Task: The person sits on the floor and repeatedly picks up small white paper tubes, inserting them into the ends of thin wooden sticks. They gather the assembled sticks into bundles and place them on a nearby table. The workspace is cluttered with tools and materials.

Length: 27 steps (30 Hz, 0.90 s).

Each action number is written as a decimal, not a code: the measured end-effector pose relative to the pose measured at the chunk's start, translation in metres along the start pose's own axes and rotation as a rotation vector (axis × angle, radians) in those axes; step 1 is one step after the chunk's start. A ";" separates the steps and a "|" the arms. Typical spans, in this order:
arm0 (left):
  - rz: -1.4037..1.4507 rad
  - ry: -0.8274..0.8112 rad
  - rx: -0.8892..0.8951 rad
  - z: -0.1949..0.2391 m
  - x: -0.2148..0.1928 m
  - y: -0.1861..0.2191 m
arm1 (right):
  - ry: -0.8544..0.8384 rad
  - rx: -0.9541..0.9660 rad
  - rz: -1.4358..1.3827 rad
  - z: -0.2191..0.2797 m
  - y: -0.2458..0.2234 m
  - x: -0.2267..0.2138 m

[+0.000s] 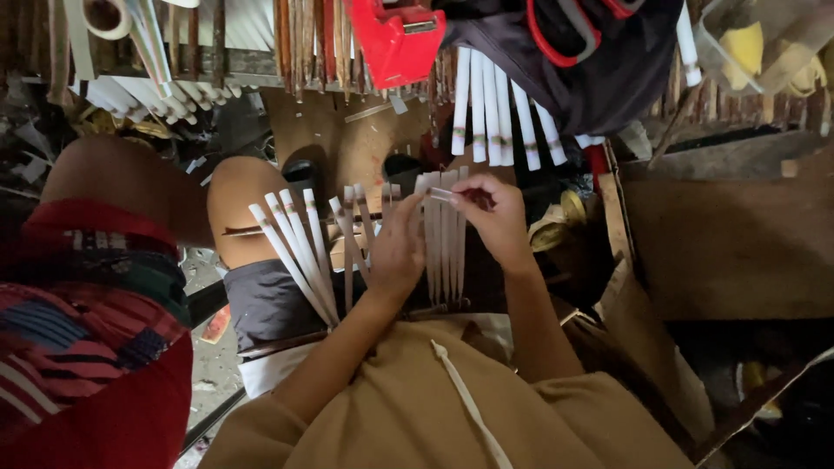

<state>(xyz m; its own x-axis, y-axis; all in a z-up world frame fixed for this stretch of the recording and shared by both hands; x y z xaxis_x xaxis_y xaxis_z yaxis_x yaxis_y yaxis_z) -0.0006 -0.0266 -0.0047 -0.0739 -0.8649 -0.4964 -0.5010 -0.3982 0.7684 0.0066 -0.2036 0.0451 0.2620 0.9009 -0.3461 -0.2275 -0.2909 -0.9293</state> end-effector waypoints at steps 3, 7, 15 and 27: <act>0.036 0.011 -0.028 0.005 0.014 -0.020 | -0.058 0.007 0.017 -0.002 0.004 0.003; 0.001 -0.008 0.037 0.010 0.021 -0.024 | -0.084 -0.025 0.016 0.000 -0.016 0.015; 0.414 0.037 -0.354 -0.008 -0.013 -0.003 | -0.176 -0.057 0.119 0.000 0.018 0.016; 1.198 -0.195 -0.584 -0.026 -0.062 -0.022 | -0.300 -0.084 0.046 0.014 -0.023 0.036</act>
<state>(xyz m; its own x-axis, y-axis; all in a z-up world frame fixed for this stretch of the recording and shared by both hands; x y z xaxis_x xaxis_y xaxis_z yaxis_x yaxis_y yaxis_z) 0.0377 0.0277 0.0195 -0.3490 -0.7317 0.5855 0.3919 0.4536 0.8004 0.0081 -0.1597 0.0561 -0.0382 0.9375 -0.3458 -0.1511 -0.3475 -0.9254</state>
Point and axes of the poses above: each hand's wrist, its own z-axis away from the middle knuckle, its own x-axis out of the palm, y = z × x, the point moved 1 cm from there along -z, towards the middle knuckle, and after that the axes turned 7 degrees about x, right-handed, at the moved point
